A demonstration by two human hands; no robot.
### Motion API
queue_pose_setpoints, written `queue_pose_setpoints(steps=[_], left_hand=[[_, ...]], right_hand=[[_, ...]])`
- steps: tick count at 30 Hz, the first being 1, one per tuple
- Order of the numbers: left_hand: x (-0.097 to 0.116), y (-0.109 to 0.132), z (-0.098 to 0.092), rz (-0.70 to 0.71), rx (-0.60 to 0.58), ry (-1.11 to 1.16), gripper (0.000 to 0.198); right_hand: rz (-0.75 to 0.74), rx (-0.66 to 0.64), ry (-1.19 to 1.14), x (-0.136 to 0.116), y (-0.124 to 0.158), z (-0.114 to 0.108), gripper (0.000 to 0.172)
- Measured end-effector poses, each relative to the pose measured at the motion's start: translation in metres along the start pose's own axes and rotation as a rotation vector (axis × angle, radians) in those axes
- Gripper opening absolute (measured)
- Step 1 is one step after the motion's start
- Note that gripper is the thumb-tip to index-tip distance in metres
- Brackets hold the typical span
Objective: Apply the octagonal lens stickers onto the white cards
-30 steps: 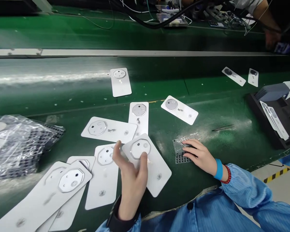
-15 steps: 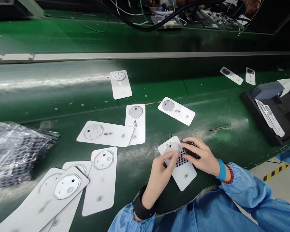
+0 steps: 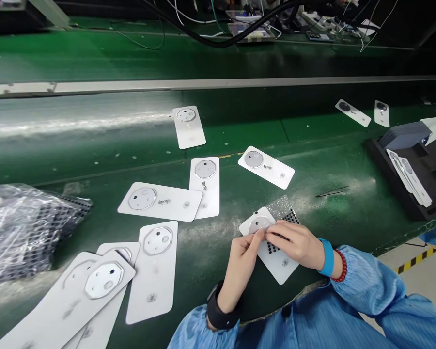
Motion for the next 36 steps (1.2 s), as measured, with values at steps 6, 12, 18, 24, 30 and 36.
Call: queue_pose_setpoints(steps=[6, 12, 18, 24, 30, 36], left_hand=[[0.002, -0.002, 0.005, -0.001, 0.059, -0.057, 0.048], [0.02, 0.003, -0.021, 0.032, 0.081, -0.151, 0.03], [0.025, 0.039, -0.059, 0.03, 0.245, -0.207, 0.054], [0.041, 0.046, -0.037, 0.015, 0.239, -0.065, 0.051], [0.066, 0.046, -0.016, 0.205, 0.172, -0.182, 0.02], [0.074, 0.052, -0.009, 0.335, 0.128, -0.222, 0.017]], right_hand=[[-0.095, 0.014, 0.125, -0.007, -0.001, 0.004, 0.024], [0.238, -0.008, -0.247, 0.024, 0.014, 0.012, 0.015], [0.527, 0.063, -0.443, 0.047, 0.022, -0.001, 0.012], [0.383, 0.188, -0.404, 0.008, -0.018, -0.035, 0.01], [0.177, 0.212, -0.327, -0.021, -0.038, -0.035, 0.015], [0.196, 0.261, -0.282, -0.018, -0.031, -0.037, 0.018]])
Point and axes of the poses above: each hand's wrist, its own y-axis away from the middle knuckle, its own z-axis out of the palm, x = y × z, the point moved 4 cm from there along -y, towards the middle knuckle, and after that the axes turned 1 degree about x, right-handed, at the moved point
